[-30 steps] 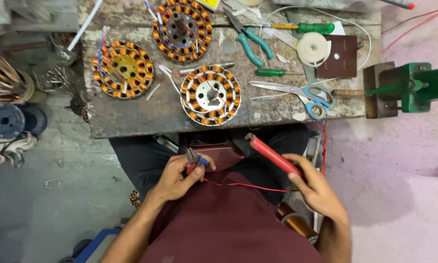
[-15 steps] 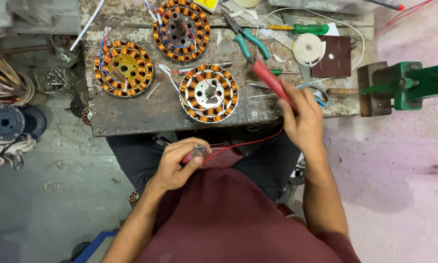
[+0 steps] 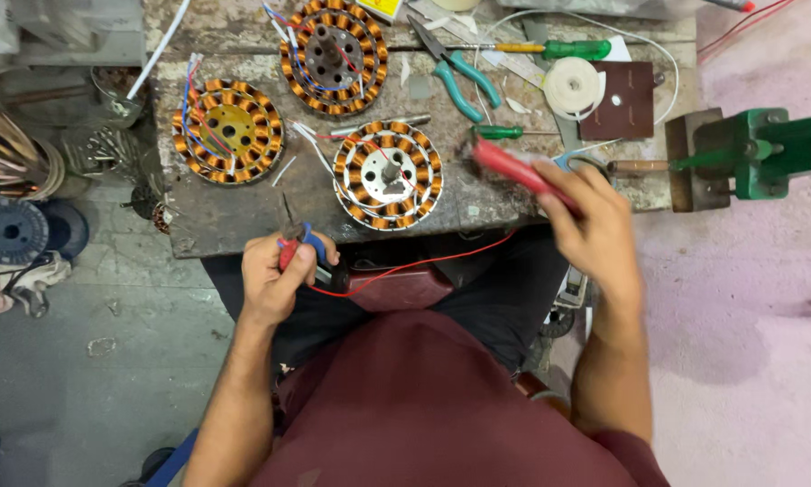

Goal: The person works on stator windings, using pliers to adjust wires and scissors to trim excess. They then use a multimeter to test electrical continuity on the windings.

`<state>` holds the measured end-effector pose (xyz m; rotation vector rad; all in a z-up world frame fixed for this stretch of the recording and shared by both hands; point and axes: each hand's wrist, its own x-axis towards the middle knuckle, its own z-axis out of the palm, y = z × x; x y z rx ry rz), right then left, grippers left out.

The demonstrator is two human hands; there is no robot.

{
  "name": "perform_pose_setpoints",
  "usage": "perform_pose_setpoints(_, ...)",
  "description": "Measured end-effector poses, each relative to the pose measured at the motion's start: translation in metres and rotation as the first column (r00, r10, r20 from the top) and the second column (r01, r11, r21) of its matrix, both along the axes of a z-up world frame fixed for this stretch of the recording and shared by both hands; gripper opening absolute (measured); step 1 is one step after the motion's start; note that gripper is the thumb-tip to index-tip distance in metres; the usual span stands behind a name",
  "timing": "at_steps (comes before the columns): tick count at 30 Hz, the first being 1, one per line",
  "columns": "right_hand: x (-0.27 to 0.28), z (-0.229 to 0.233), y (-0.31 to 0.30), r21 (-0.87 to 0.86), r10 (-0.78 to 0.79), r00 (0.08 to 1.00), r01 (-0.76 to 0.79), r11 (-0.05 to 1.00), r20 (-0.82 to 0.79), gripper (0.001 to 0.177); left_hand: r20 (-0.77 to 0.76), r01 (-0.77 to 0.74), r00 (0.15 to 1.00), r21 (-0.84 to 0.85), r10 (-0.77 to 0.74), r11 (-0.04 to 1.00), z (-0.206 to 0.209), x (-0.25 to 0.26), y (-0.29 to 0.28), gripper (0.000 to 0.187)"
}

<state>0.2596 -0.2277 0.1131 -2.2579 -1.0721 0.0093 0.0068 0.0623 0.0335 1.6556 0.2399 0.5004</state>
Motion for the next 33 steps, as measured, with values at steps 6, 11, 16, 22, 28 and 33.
perform_pose_setpoints(6, 0.010, -0.020, 0.017, 0.208, -0.035, 0.998, 0.025, 0.978, 0.046, 0.034, 0.024, 0.024, 0.999, -0.084, -0.022, 0.996, 0.001, 0.002, 0.001, 0.050)
perform_pose_setpoints(11, 0.008, -0.004, -0.011, 0.143, 0.031, 0.996, -0.019, 0.990, -0.083, 0.038, -0.121, -0.012, 0.993, -0.104, 0.000, 0.995, -0.004, 0.002, 0.003, 0.048)
perform_pose_setpoints(16, -0.002, -0.016, 0.005, 0.046, -0.035, 0.999, 0.034, 0.998, 0.015, 0.038, -0.099, 0.021, 0.995, -0.097, -0.030, 0.995, -0.001, 0.004, 0.008, 0.050)
perform_pose_setpoints(22, -0.007, -0.026, 0.021, 0.146, -0.011, 0.980, -0.018, 0.989, 0.198, 0.043, 0.083, 0.026, 0.996, -0.176, -0.012, 0.984, 0.000, 0.002, 0.001, 0.049)
perform_pose_setpoints(28, -0.012, 0.020, 0.036, 0.010, 0.177, 0.938, -0.189, 0.982, 0.296, 0.043, 0.129, 0.027, 0.992, -0.302, 0.013, 0.953, -0.014, 0.000, 0.003, 0.047)
perform_pose_setpoints(33, 0.008, 0.111, 0.072, 0.218, 0.111, 0.911, -0.211, 0.953, 0.397, 0.041, 0.175, -0.016, 0.981, -0.364, 0.086, 0.931, -0.013, 0.007, -0.003, 0.047)
